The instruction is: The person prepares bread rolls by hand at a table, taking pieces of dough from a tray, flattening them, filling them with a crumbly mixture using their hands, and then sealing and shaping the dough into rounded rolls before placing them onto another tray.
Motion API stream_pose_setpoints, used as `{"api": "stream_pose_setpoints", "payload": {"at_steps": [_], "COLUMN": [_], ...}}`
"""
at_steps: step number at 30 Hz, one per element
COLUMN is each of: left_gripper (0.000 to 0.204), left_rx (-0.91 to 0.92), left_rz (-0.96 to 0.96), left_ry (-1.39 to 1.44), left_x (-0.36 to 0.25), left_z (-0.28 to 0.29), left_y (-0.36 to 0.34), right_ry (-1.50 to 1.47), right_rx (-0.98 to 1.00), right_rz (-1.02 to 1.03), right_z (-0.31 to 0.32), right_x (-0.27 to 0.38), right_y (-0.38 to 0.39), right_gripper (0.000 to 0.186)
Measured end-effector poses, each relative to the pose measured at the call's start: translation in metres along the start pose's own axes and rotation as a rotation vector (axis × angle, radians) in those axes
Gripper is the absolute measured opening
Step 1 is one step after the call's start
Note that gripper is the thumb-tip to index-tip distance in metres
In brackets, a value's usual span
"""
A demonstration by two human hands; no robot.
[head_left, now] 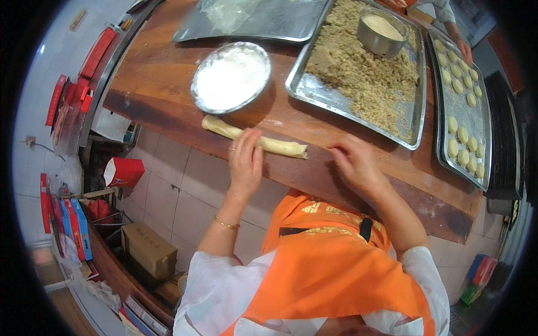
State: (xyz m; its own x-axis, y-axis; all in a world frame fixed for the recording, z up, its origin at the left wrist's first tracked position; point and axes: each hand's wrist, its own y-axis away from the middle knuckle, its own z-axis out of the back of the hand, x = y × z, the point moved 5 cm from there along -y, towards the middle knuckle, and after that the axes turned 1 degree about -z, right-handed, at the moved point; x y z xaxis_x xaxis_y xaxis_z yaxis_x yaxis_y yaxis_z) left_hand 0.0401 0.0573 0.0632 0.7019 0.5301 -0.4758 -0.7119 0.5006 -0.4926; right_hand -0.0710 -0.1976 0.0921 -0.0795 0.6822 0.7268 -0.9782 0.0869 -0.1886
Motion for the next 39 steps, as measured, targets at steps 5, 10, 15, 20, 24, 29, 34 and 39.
{"api": "stream_pose_setpoints", "payload": {"at_steps": [5,10,15,20,24,29,34,39], "left_gripper": [0.051,0.046,0.026,0.026,0.027,0.027,0.030,0.034], "left_rx": [0.159,0.280,0.344,0.484,0.589,0.587,0.517,0.548], "left_rz": [0.021,0.015,0.074,0.301,0.372,0.590,0.763,0.801], "left_ry": [-0.359,-0.451,-0.313,0.350,0.447,0.678,0.713,0.845], "left_x": [0.085,0.136,0.145,0.115,0.113,0.131,0.183,0.176], "left_z": [0.025,0.028,0.041,0.060,0.027,0.029,0.048,0.057], "left_y": [-0.006,-0.031,-0.053,-0.055,-0.044,-0.043,-0.029,-0.039], "right_ry": [0.265,0.323,0.044,-0.278,-0.371,-0.508,-0.537,-0.537], "right_rx": [0.065,0.087,0.257,0.182,0.217,0.093,0.078,0.049], "right_rz": [0.240,0.187,-0.094,-0.236,-0.596,-0.621,-0.761,-0.631], "right_z": [-0.081,-0.120,-0.110,-0.041,-0.019,0.005,0.009,0.024], "right_x": [0.035,0.033,0.025,-0.037,-0.057,-0.057,-0.086,-0.074], "right_y": [-0.057,-0.064,-0.064,-0.012,0.027,0.043,0.066,0.073], "right_gripper": [0.031,0.029,0.028,0.026,0.017,0.019,0.018,0.027]}}
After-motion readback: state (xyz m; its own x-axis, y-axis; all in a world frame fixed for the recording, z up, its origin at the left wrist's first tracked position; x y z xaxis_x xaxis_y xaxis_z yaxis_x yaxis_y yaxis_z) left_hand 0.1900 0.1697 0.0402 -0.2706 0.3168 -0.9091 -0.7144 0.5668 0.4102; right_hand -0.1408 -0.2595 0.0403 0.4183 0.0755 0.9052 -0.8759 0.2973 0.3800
